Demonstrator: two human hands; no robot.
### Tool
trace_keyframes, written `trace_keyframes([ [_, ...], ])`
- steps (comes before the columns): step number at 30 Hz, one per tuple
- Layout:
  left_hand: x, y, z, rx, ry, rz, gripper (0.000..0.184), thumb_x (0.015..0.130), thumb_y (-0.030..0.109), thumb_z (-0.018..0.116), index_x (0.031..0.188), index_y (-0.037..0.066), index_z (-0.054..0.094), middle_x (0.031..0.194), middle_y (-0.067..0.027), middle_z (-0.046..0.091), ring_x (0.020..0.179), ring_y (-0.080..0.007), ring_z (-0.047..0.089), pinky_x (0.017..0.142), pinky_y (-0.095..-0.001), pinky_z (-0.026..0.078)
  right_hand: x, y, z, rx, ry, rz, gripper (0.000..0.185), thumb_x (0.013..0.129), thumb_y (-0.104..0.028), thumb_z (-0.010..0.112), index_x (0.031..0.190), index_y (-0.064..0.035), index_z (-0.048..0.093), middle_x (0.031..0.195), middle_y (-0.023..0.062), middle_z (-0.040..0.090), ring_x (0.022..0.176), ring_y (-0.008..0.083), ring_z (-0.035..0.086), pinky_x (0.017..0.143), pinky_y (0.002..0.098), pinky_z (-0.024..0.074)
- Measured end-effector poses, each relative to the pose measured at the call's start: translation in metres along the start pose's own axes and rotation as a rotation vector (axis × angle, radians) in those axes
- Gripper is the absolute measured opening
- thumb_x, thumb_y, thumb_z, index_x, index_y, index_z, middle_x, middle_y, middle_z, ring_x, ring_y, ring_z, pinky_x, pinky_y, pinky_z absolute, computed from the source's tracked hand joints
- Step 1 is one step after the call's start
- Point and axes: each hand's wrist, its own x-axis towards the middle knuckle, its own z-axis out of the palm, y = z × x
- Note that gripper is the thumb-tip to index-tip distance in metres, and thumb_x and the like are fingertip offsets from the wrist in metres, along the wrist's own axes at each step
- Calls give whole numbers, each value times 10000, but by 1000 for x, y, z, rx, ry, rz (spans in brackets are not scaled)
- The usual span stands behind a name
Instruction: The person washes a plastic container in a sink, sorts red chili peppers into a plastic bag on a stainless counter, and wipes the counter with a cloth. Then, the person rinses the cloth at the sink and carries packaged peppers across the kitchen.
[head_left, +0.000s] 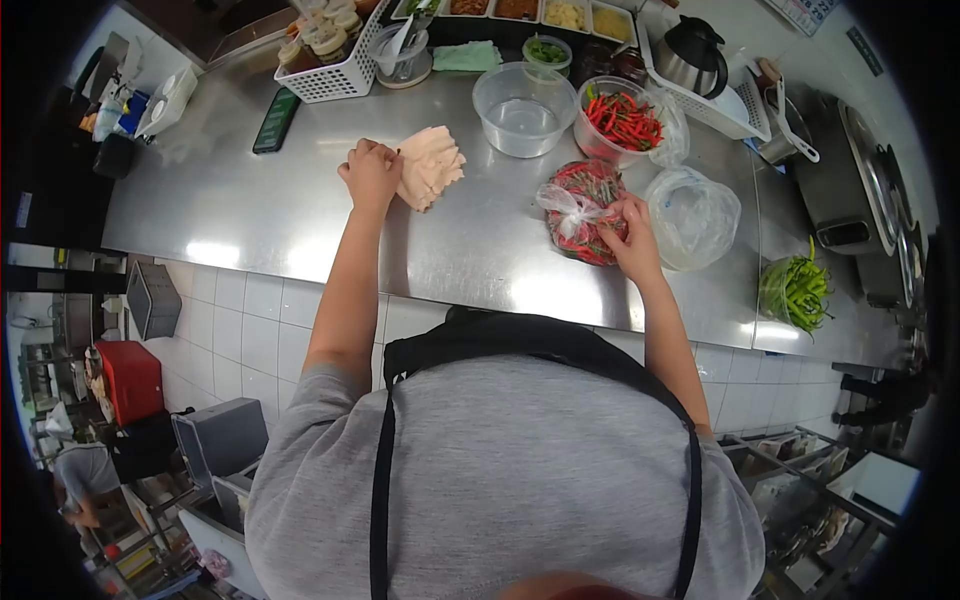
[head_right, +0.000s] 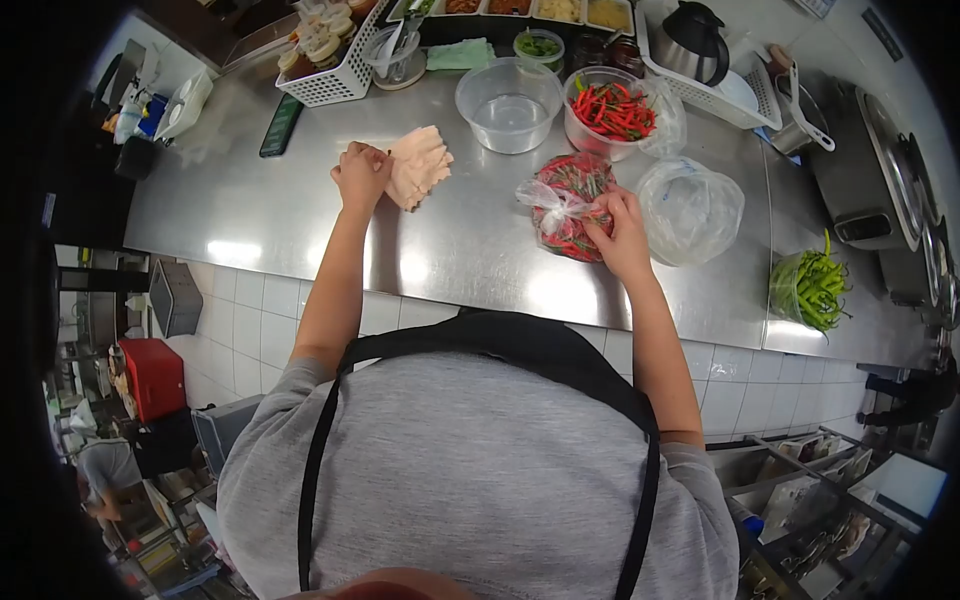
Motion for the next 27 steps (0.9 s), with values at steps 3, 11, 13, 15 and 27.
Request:
trace_keyframes([
  [3,8,5,4,38,-67,-105,146,686,269,662,750,138,659,951,-19,554,937,-228,502,819,-433,322,0,8,3,-6,27,-22,289,711,-140,675,943,-44,533,1147,176,463,1075,338,469,897,368,386],
  [11,42,-16,18,133,-401,-276,240,702,346,602,805,140,672,1026,-56,562,1011,-267,514,840,-509,339,-3,8,2,-4,50,-13,304,703,-166,675,963,-71,550,1158,158,466,1065,328,473,896,365,389],
  [13,44,-14,18,163,-391,-235,240,702,349,599,805,145,673,1027,-57,562,1008,-265,516,837,-510,339,-4,9,2,-14,66,-11,309,687,-154,676,957,-74,549,1157,154,466,1074,330,466,895,374,389],
  [15,43,-16,19,193,-376,-205,241,701,353,597,805,150,674,1027,-57,562,1004,-263,518,833,-511,339,-3,8,1,36,50,-15,304,683,-149,676,948,-76,546,1156,154,466,1080,331,461,899,381,385],
  [27,38,115,-31,-791,-146,274,126,726,117,679,742,13,610,772,-75,555,725,-171,538,652,-275,423,-5,12,2,9,59,-21,325,681,-167,671,961,-90,525,1186,119,453,1063,341,449,889,403,384],
])
